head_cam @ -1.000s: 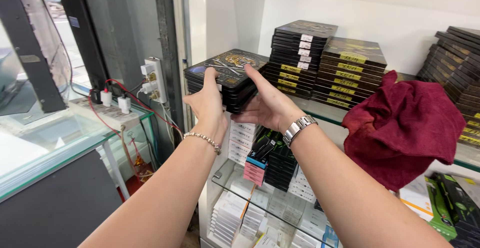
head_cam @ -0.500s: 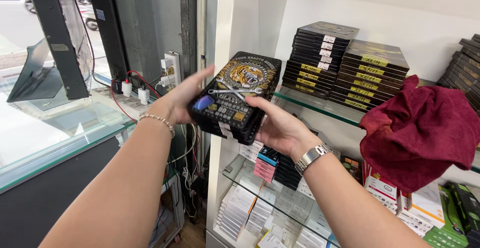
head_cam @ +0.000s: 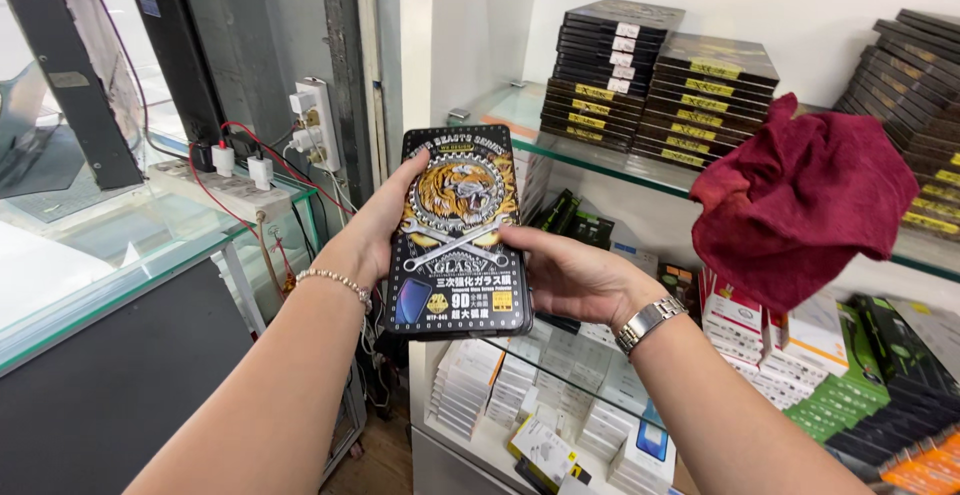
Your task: The person removes a small fan from a glass shelf, wipes the shelf with a red cloth, and then wipes several black boxes with a tiger graphic. The person stacks the boxes on the shelf and places the fan on the counter.
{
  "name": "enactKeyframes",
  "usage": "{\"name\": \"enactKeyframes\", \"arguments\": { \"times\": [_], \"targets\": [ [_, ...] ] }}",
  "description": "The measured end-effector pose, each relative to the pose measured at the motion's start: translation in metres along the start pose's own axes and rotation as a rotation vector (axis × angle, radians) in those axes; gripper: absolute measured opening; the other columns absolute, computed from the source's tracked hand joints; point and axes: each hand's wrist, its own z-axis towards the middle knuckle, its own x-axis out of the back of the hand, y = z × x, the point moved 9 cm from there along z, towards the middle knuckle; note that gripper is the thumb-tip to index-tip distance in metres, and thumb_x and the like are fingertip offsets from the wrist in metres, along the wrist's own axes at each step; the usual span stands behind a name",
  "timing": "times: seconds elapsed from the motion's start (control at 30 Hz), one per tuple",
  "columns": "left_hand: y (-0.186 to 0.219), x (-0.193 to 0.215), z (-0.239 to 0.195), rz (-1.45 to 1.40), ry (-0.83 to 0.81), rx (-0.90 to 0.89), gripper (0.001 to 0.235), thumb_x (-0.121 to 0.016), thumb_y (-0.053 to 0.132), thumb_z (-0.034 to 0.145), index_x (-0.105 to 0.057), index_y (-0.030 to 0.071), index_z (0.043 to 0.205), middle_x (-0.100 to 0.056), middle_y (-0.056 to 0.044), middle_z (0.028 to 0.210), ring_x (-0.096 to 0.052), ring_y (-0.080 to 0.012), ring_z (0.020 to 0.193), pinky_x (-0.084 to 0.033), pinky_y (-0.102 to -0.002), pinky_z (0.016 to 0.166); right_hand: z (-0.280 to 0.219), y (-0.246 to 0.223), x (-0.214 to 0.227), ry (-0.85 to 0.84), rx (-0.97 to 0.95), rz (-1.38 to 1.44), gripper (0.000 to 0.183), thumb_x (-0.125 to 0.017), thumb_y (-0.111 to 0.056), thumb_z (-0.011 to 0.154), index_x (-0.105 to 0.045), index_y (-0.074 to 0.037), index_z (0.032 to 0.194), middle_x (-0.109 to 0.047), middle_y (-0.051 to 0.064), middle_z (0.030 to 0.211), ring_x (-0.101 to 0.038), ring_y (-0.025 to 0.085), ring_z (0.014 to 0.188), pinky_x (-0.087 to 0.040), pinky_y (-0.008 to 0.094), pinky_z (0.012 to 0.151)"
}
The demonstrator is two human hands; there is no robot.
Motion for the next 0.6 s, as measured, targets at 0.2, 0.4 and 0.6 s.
{"name": "enactKeyframes", "arguments": {
  "times": [0.2,0.4,0.6],
  "targets": [
    [-0.067,-0.02,0.014,0.036,0.027,0.13,0.058,-0.057,0.06,0.091,-0.073,0.011,0.115,-0.079,-0.011,0.103,-0.074,-0.0245,0.081,-0.062,-0.042,0.077,-0.023,0.025,0.029,0.367,0.093,0.095,0.06,-0.068,-0.054,0.087,-0.068,-0.007,0.125,-0.078,0.01,0.111,-0.074,0.018,0.091,-0.061,0.036,0.082],
    [-0.134,-0.091,0.026,0.017,-0.179,0.269,0.06,-0.06,0.059,0.09,-0.072,0.009,0.118,-0.078,-0.011,0.11,-0.076,-0.0231,0.089,-0.062,-0.04,0.083,-0.09,0.07,0.097,0.579,0.075,0.319,0.058,-0.072,-0.049,0.085,-0.069,-0.005,0.123,-0.079,0.013,0.107,-0.076,0.021,0.087,-0.063,0.037,0.08],
    [-0.228,-0.122,0.016,0.292,-0.463,0.611,0.048,-0.077,0.038,0.083,-0.07,0.008,0.12,-0.078,-0.009,0.109,-0.075,-0.0202,0.093,-0.062,-0.041,0.085,-0.153,0.123,0.143,0.83,0.211,0.482,0.056,-0.074,-0.046,0.084,-0.068,-0.008,0.126,-0.078,0.009,0.116,-0.075,0.02,0.098,-0.061,0.037,0.087]
  ]
}}
